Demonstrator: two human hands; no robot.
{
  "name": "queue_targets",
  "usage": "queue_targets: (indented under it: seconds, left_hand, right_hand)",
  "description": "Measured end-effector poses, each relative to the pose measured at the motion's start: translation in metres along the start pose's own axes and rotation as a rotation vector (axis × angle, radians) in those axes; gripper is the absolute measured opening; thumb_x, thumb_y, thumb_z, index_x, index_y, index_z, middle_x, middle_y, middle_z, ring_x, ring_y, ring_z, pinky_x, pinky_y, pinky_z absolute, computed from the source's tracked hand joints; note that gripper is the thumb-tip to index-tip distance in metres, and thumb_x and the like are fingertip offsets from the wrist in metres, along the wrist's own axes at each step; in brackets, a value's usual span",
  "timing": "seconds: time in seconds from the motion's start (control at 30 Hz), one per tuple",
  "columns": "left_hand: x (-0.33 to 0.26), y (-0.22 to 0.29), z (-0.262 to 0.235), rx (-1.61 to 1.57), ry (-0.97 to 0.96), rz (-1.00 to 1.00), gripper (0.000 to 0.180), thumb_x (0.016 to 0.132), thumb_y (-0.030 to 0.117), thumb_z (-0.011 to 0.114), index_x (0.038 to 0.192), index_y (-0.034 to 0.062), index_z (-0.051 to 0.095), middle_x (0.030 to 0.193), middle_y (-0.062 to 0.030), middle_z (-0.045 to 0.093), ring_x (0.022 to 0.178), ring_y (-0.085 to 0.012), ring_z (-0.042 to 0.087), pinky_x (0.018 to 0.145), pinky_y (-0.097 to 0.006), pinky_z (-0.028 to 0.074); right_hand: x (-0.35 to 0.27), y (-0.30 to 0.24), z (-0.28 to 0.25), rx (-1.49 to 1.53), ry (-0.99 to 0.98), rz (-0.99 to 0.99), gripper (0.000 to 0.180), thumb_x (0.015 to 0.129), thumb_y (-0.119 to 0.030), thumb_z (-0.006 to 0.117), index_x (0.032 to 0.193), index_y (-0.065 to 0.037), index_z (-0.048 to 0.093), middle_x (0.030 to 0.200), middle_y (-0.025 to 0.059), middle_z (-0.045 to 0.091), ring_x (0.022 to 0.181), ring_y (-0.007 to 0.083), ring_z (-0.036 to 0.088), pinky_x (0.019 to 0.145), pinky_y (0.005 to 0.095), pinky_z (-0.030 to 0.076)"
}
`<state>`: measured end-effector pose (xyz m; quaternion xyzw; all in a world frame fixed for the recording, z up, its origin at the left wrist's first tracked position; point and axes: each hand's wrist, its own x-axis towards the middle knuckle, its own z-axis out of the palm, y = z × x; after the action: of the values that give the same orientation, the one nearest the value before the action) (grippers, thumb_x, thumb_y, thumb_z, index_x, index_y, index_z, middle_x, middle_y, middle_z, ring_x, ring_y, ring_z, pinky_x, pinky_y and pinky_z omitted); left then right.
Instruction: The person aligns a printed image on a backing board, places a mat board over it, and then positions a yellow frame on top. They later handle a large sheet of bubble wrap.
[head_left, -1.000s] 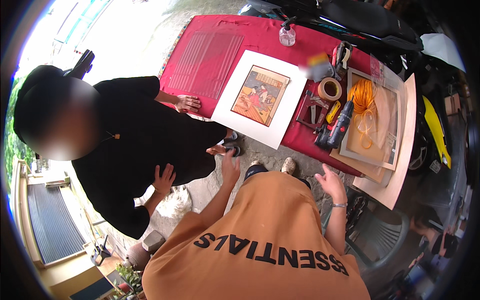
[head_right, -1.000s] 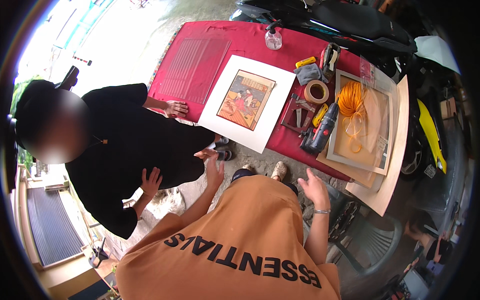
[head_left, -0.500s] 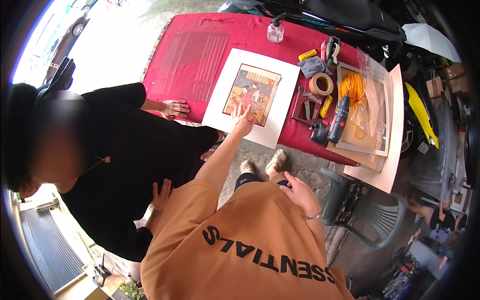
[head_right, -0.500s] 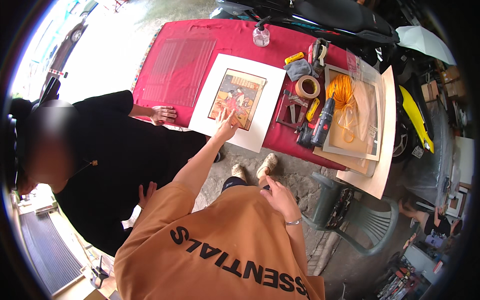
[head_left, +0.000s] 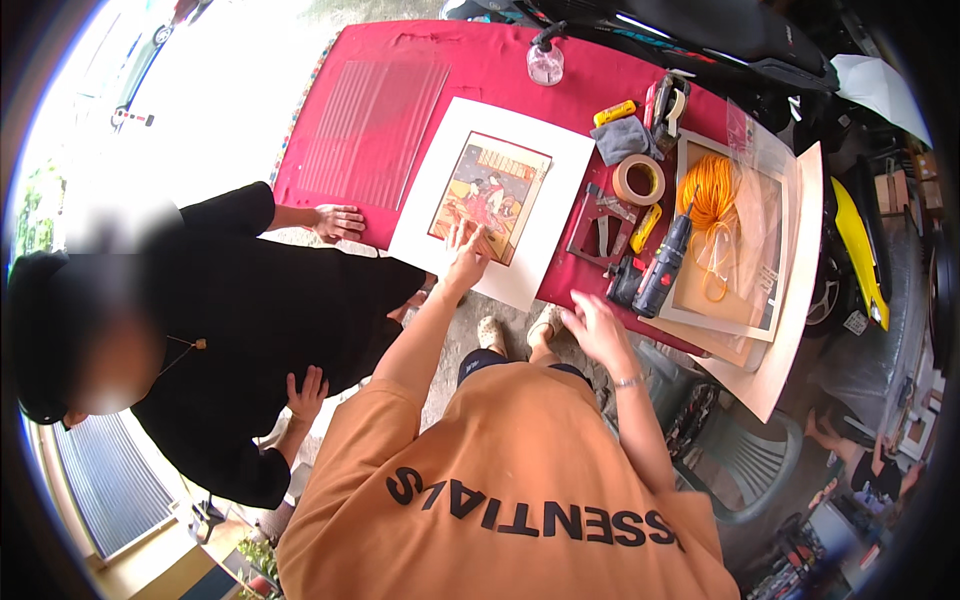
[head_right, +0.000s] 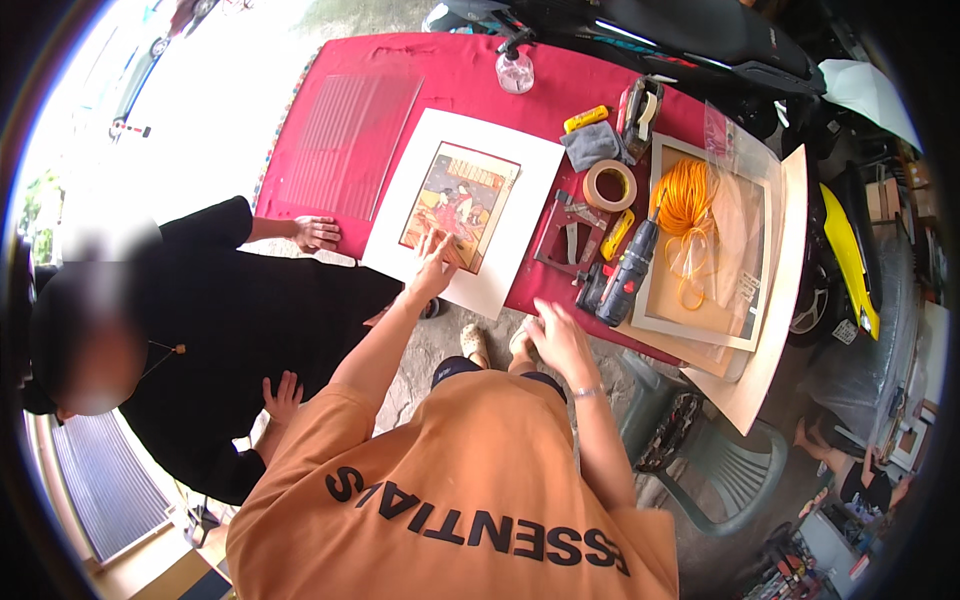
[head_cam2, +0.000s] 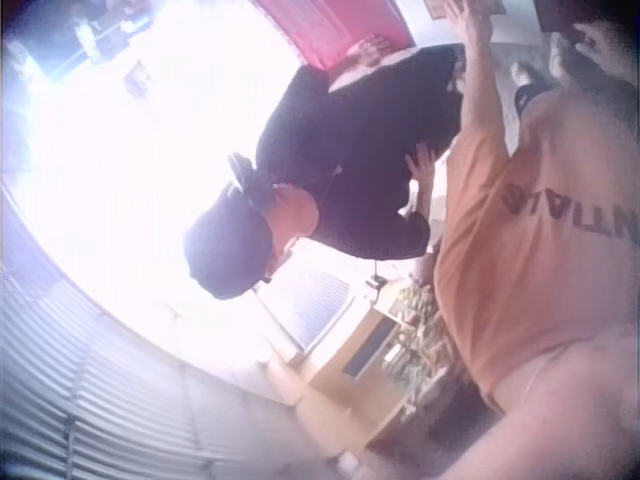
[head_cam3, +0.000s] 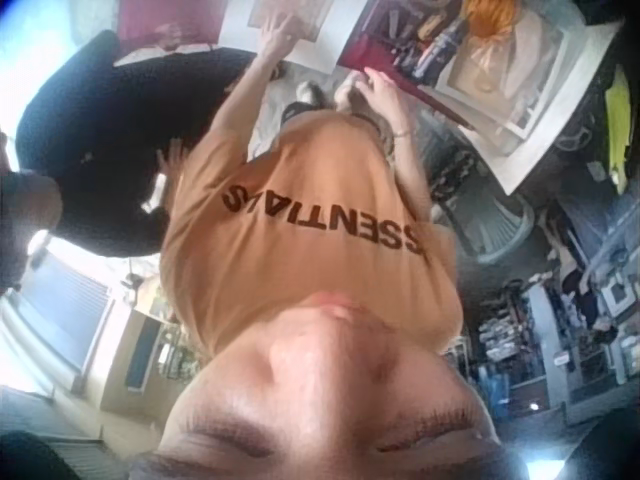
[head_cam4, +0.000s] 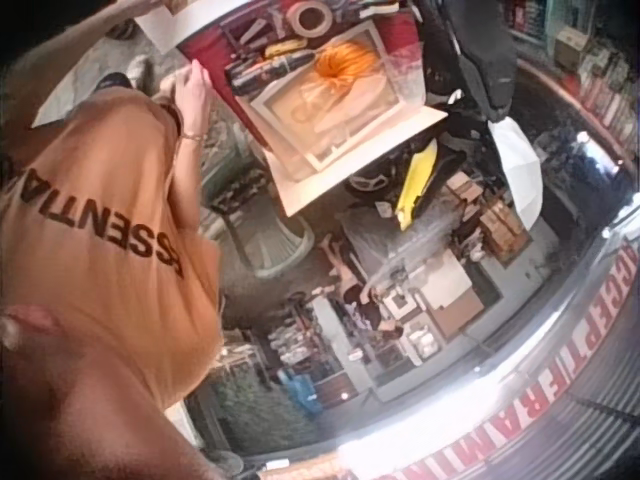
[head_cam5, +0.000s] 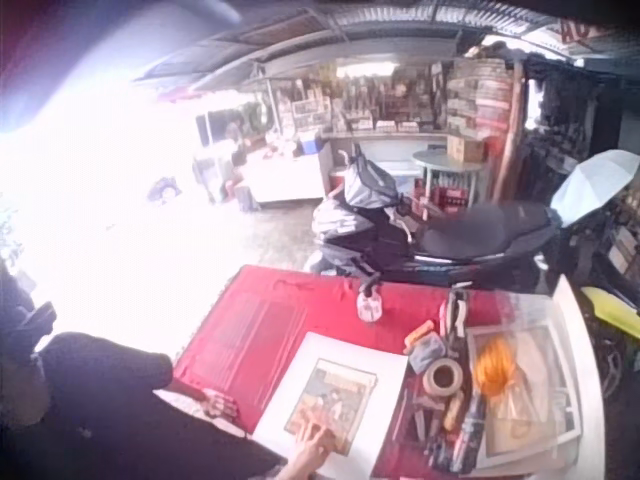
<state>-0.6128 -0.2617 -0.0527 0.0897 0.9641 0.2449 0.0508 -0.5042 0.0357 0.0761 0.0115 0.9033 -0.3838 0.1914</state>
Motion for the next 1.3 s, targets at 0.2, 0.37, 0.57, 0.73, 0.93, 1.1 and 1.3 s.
queue_targets:
  seconds: [0.2,0.37,0.57,0.73,0.93,1.1,1.3]
  left_hand:
    - [-0.006,0.019,-0.006,0.006,0.033,0.009,0.067,0.089,0.023,0.066,0.149,0.0126,0.038,0.156,-0.0253,0.027,0.143,-0.043,0.027,0.116,-0.048,0.026]
    - [-0.028,0.04,-0.008,-0.031,0.07,-0.09,0.064,0.092,0.025,0.063,0.149,0.0097,0.038,0.157,-0.023,0.026,0.144,-0.0397,0.026,0.116,-0.047,0.026]
    - [-0.062,0.052,-0.009,-0.11,0.182,-0.123,0.064,0.09,0.02,0.065,0.147,0.0086,0.04,0.153,-0.0235,0.032,0.14,-0.0429,0.032,0.114,-0.05,0.03]
    - [-0.155,0.061,-0.03,-0.204,0.21,-0.365,0.052,0.092,0.014,0.063,0.14,0.0034,0.047,0.152,-0.0238,0.034,0.14,-0.0412,0.035,0.112,-0.046,0.032]
    - [-0.403,0.037,0.043,-0.328,-0.169,-1.297,0.047,0.093,0.036,0.06,0.123,-0.0005,0.06,0.12,-0.0267,0.063,0.118,-0.044,0.056,0.102,-0.046,0.044]
    - [-0.539,0.065,0.069,-0.756,-0.214,-1.747,0.043,0.094,0.037,0.06,0.108,-0.0032,0.064,0.082,-0.0142,0.066,0.068,-0.0273,0.06,0.063,-0.043,0.048]
    - [-0.5,0.037,0.112,-0.387,-0.342,-0.967,0.042,0.096,0.034,0.058,0.113,-0.0033,0.064,0.095,-0.0112,0.07,0.082,-0.0224,0.064,0.072,-0.038,0.05]
  right_hand:
    - [0.145,-0.01,0.008,-0.004,0.393,-0.199,0.026,0.091,-0.015,0.064,0.112,0.0,0.059,0.096,0.0183,0.064,0.086,0.0316,0.065,0.077,0.0411,0.053]
    - [0.232,0.001,0.01,0.159,0.468,-0.107,0.024,0.091,-0.018,0.064,0.104,0.002,0.06,0.094,0.0186,0.067,0.082,0.032,0.068,0.075,0.0395,0.053]
    - [0.364,0.03,-0.056,0.035,0.704,0.041,0.038,0.087,-0.028,0.066,0.107,0.004,0.057,0.099,0.0247,0.066,0.095,0.0374,0.066,0.081,0.0437,0.052]
    - [0.421,0.037,-0.095,-0.33,0.563,0.396,0.068,0.086,-0.043,0.066,0.126,0.007,0.044,0.127,0.0312,0.053,0.12,0.0417,0.053,0.098,0.0489,0.048]
    - [0.446,0.016,-0.099,-0.316,0.439,0.582,0.064,0.086,-0.035,0.067,0.13,0.003,0.04,0.127,0.0263,0.057,0.113,0.0362,0.063,0.096,0.0451,0.052]
    - [0.456,0.039,-0.124,0.124,0.377,0.683,0.058,0.085,-0.021,0.057,0.125,0.01,0.029,0.117,0.0317,0.058,0.103,0.0371,0.067,0.092,0.0434,0.054]
    - [0.442,0.037,-0.089,0.447,0.795,0.38,0.053,0.089,-0.02,0.052,0.12,0.018,0.032,0.111,0.0374,0.056,0.1,0.0446,0.065,0.088,0.0449,0.054]
